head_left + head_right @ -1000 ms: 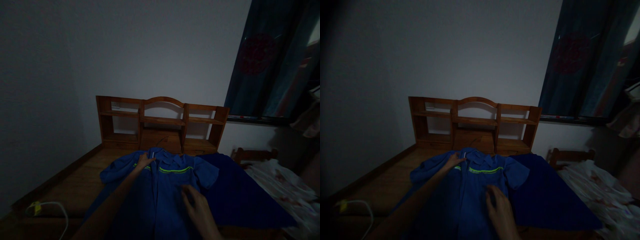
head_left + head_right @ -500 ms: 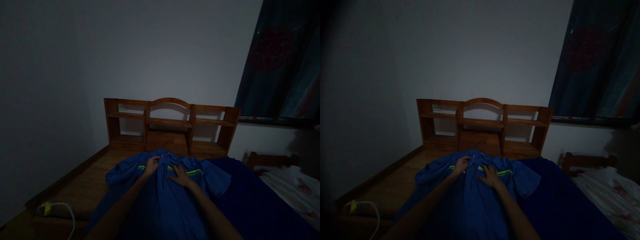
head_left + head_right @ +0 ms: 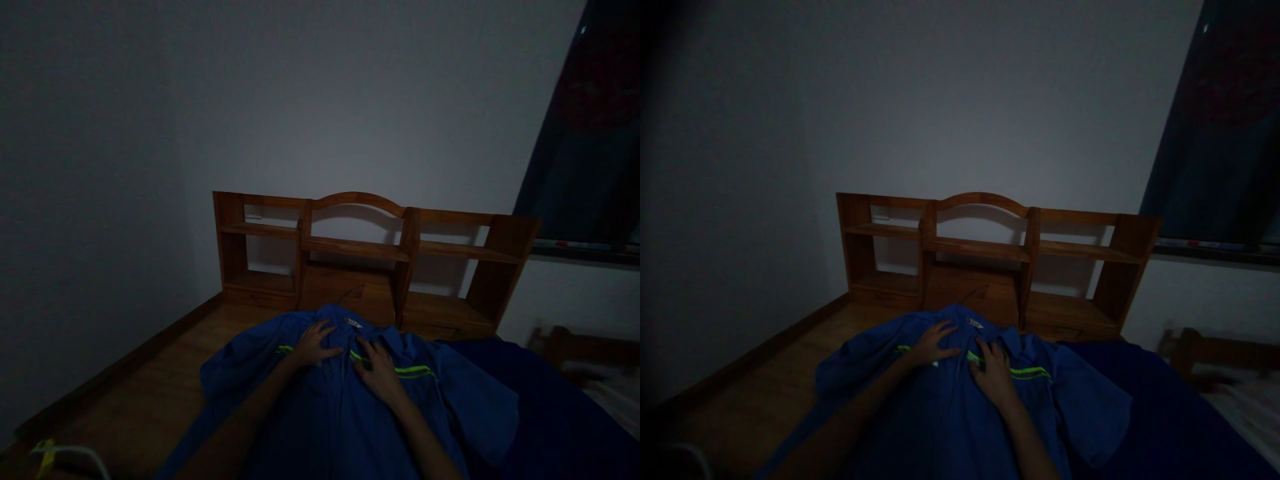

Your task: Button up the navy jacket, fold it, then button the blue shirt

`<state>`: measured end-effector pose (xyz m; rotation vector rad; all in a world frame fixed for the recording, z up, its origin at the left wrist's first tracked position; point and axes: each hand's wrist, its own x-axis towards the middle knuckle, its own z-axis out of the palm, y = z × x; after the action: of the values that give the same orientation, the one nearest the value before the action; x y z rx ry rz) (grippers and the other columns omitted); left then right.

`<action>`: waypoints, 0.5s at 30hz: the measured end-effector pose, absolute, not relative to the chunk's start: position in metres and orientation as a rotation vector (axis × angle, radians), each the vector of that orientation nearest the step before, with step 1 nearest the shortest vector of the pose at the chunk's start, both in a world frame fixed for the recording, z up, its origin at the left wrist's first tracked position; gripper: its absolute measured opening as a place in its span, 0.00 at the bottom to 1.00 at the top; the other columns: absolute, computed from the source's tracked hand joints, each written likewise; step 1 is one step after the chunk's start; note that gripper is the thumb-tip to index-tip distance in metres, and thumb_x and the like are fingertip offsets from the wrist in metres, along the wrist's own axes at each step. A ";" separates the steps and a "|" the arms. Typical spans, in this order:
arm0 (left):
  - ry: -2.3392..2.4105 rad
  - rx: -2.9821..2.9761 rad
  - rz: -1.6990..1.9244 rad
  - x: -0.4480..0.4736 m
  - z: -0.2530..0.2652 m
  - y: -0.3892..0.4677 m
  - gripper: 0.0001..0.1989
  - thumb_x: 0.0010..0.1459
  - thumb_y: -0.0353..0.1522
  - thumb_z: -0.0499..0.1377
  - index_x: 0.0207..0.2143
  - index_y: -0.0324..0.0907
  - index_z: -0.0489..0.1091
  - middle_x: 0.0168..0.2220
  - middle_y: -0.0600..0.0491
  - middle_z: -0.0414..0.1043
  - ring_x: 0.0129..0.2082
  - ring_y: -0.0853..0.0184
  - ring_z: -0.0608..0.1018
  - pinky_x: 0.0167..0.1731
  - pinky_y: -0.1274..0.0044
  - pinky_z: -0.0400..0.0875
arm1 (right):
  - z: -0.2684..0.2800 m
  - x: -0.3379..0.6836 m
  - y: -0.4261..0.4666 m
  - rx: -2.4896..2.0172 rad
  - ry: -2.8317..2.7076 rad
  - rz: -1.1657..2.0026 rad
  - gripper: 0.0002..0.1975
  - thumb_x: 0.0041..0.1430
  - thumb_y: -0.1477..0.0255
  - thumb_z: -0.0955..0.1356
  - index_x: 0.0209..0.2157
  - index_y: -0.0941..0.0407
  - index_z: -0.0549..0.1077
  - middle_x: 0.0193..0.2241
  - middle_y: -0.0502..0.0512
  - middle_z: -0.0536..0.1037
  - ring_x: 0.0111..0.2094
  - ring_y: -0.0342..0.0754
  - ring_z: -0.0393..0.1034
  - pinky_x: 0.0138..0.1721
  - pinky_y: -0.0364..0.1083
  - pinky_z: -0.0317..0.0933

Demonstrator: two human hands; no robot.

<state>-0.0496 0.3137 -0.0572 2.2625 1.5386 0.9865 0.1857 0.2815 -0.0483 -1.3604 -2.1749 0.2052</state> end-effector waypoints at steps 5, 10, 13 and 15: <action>1.825 1.802 1.277 -0.063 -0.052 0.324 0.26 0.52 0.47 0.56 0.46 0.36 0.68 0.40 0.46 0.73 0.38 0.64 0.75 0.40 0.75 0.68 | -0.037 0.182 0.283 -1.225 -2.157 0.245 0.15 0.53 0.72 0.64 0.44 0.55 0.71 0.45 0.57 0.69 0.50 0.52 0.61 0.52 0.48 0.53; 2.033 1.594 1.109 -0.062 -0.045 0.315 0.20 0.49 0.43 0.60 0.39 0.36 0.70 0.32 0.47 0.74 0.37 0.62 0.76 0.39 0.75 0.66 | -0.041 0.182 0.284 -1.184 -2.170 0.257 0.12 0.53 0.77 0.62 0.39 0.57 0.73 0.39 0.57 0.71 0.45 0.50 0.63 0.49 0.46 0.55; 1.996 1.491 1.028 -0.057 -0.043 0.307 0.19 0.50 0.41 0.60 0.39 0.36 0.68 0.31 0.47 0.74 0.32 0.63 0.77 0.34 0.75 0.67 | -0.044 0.181 0.282 -1.157 -2.178 0.242 0.14 0.52 0.79 0.61 0.40 0.59 0.73 0.39 0.57 0.71 0.45 0.50 0.63 0.49 0.46 0.55; 1.918 1.427 0.955 -0.055 -0.040 0.302 0.18 0.51 0.40 0.60 0.39 0.36 0.68 0.27 0.49 0.74 0.24 0.65 0.76 0.27 0.76 0.67 | -0.044 0.180 0.280 -1.167 -2.178 0.237 0.15 0.52 0.80 0.61 0.40 0.58 0.73 0.39 0.57 0.71 0.45 0.49 0.62 0.49 0.46 0.54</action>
<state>-0.0549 0.3025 -0.0403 1.4271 1.9178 0.9550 0.1795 0.2804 -0.0437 -1.1666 -2.1781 0.2370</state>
